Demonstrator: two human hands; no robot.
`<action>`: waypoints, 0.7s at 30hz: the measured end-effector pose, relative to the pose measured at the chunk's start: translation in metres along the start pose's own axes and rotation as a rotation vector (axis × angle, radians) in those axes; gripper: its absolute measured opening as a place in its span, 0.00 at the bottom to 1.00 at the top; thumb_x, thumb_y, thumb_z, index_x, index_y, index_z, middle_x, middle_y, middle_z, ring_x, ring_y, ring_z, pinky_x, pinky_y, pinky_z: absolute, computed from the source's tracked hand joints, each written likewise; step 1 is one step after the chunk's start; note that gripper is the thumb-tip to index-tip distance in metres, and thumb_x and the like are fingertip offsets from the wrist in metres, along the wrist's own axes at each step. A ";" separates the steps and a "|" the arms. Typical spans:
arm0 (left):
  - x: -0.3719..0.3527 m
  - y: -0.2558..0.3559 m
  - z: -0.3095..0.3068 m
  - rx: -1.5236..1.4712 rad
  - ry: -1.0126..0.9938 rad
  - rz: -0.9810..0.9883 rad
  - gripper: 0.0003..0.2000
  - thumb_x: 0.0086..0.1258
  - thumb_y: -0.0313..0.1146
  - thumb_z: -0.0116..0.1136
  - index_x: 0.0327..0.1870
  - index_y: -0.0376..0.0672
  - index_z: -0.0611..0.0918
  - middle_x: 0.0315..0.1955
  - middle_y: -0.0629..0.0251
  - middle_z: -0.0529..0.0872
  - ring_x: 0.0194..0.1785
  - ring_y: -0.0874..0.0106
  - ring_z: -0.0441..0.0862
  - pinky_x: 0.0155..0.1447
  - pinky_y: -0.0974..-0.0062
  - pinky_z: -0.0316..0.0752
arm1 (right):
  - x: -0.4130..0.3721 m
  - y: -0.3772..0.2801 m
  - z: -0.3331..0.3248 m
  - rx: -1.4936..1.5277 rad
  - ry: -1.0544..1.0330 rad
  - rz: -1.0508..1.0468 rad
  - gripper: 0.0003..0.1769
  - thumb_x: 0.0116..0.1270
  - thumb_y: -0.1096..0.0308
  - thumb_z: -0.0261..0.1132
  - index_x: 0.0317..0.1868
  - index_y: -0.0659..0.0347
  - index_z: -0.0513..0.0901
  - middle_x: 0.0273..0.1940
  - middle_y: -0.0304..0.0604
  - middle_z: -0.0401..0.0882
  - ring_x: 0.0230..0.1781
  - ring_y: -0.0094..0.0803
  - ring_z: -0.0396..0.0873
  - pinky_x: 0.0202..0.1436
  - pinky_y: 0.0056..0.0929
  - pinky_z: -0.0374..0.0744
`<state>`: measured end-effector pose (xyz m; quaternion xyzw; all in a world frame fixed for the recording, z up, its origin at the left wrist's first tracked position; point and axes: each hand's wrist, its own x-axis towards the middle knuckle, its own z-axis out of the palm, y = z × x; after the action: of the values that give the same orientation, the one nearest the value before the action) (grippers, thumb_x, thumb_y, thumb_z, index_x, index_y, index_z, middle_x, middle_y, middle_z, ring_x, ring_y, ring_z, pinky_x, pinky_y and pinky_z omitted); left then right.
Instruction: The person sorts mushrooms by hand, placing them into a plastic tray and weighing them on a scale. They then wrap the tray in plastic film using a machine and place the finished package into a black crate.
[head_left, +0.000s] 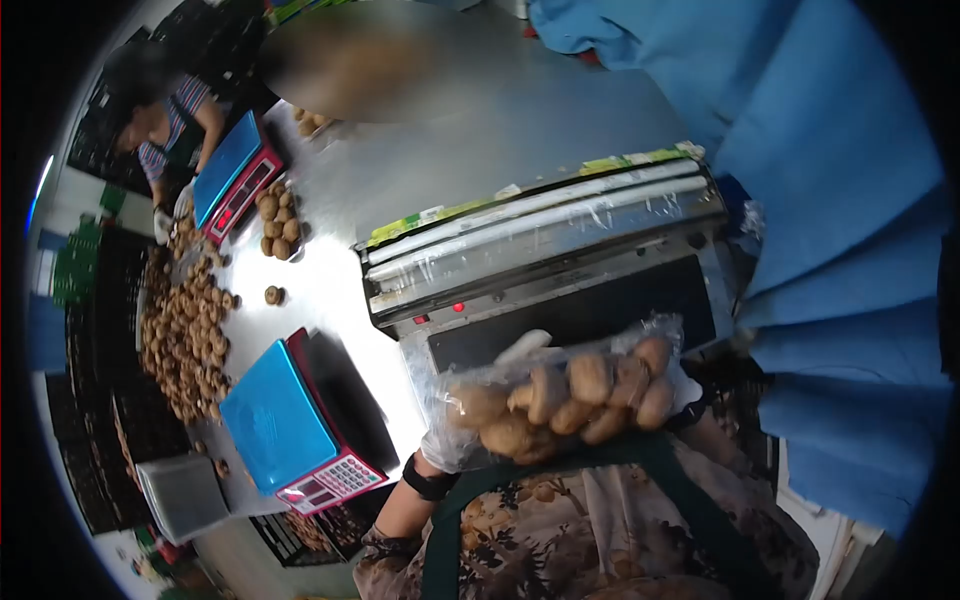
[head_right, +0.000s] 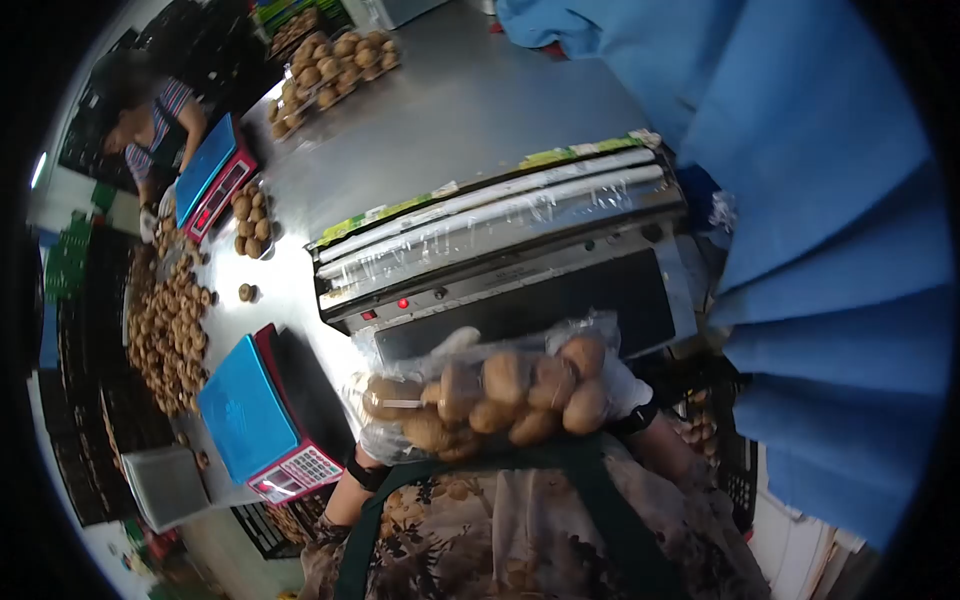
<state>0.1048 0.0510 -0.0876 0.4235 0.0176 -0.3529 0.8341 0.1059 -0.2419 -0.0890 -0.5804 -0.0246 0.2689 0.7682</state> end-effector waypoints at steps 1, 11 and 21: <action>-0.005 -0.006 -0.007 -0.043 -0.068 -0.073 0.20 0.69 0.31 0.54 0.60 0.38 0.70 0.48 0.63 0.80 0.48 0.72 0.78 0.52 0.73 0.77 | -0.006 0.002 0.009 0.045 -0.044 -0.004 0.04 0.62 0.75 0.58 0.34 0.65 0.79 0.35 0.34 0.79 0.37 0.22 0.76 0.40 0.23 0.75; -0.029 -0.052 -0.138 -0.222 -0.357 -0.489 0.20 0.72 0.32 0.50 0.62 0.37 0.67 0.52 0.62 0.78 0.52 0.72 0.76 0.55 0.73 0.75 | -0.091 -0.030 0.066 -0.258 0.827 -0.337 0.16 0.67 0.66 0.56 0.50 0.67 0.77 0.44 0.41 0.79 0.45 0.27 0.76 0.50 0.25 0.73; -0.015 -0.017 -0.056 0.571 -0.484 -0.335 0.20 0.74 0.39 0.47 0.61 0.35 0.70 0.51 0.62 0.79 0.53 0.70 0.76 0.57 0.72 0.74 | -0.143 -0.007 0.158 -0.812 0.747 -0.025 0.20 0.69 0.49 0.54 0.39 0.58 0.80 0.33 0.49 0.81 0.35 0.50 0.78 0.38 0.39 0.76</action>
<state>0.0982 0.0930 -0.1298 0.5341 -0.2090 -0.5639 0.5941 -0.0689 -0.1677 0.0084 -0.8857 0.1411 0.0042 0.4424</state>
